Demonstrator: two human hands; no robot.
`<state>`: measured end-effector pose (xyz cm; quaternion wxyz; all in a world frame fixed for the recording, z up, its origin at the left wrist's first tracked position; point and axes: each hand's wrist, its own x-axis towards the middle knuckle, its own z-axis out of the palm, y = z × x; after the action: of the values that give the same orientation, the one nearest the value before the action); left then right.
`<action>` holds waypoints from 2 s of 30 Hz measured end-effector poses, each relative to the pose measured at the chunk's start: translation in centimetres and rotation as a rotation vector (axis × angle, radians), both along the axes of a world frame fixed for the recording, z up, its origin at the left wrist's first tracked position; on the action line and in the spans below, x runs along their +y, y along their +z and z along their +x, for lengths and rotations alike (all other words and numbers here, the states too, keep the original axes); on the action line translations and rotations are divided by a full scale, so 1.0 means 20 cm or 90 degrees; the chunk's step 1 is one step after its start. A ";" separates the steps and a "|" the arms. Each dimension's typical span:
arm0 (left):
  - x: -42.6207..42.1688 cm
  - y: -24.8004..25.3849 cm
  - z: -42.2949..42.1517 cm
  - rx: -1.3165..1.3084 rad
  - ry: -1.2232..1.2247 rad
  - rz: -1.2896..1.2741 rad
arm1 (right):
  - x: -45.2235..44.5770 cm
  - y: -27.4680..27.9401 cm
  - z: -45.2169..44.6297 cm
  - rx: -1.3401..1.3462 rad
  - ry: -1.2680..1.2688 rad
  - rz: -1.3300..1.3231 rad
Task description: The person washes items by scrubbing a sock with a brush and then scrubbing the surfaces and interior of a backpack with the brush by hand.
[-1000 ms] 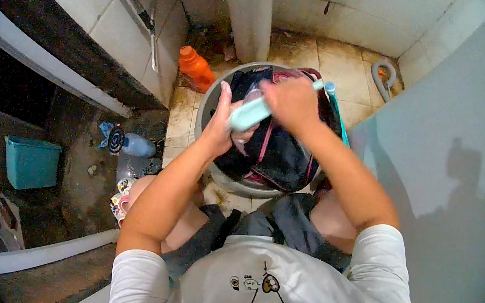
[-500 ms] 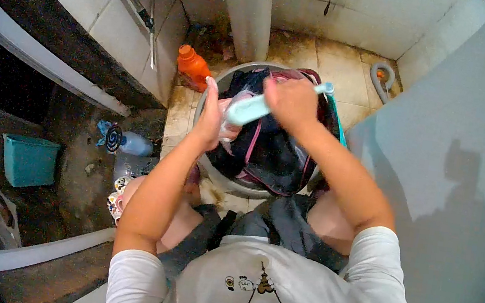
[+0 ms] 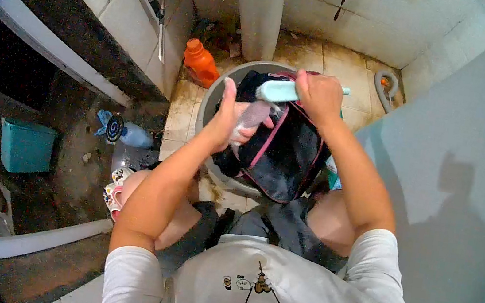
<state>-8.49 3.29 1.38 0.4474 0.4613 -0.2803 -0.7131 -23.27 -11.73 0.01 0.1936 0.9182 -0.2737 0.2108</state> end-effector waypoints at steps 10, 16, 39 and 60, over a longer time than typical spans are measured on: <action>-0.10 0.01 -0.09 0.096 0.346 0.140 | 0.19 0.08 0.05 -0.162 0.200 -0.011; -0.03 -0.03 -0.01 0.013 0.004 -0.022 | 0.05 0.05 0.01 -0.081 0.050 -0.114; -0.05 -0.06 0.04 0.065 -0.060 -0.045 | -0.01 0.05 0.01 -0.120 0.101 -0.021; -0.05 -0.09 -0.05 0.015 0.066 0.001 | 0.23 0.07 0.06 -0.145 0.177 -0.089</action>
<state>-9.42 2.20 -0.40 0.4865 0.4670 -0.2507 -0.6945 -22.16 -7.22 1.41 0.1939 0.9016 -0.1490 0.3569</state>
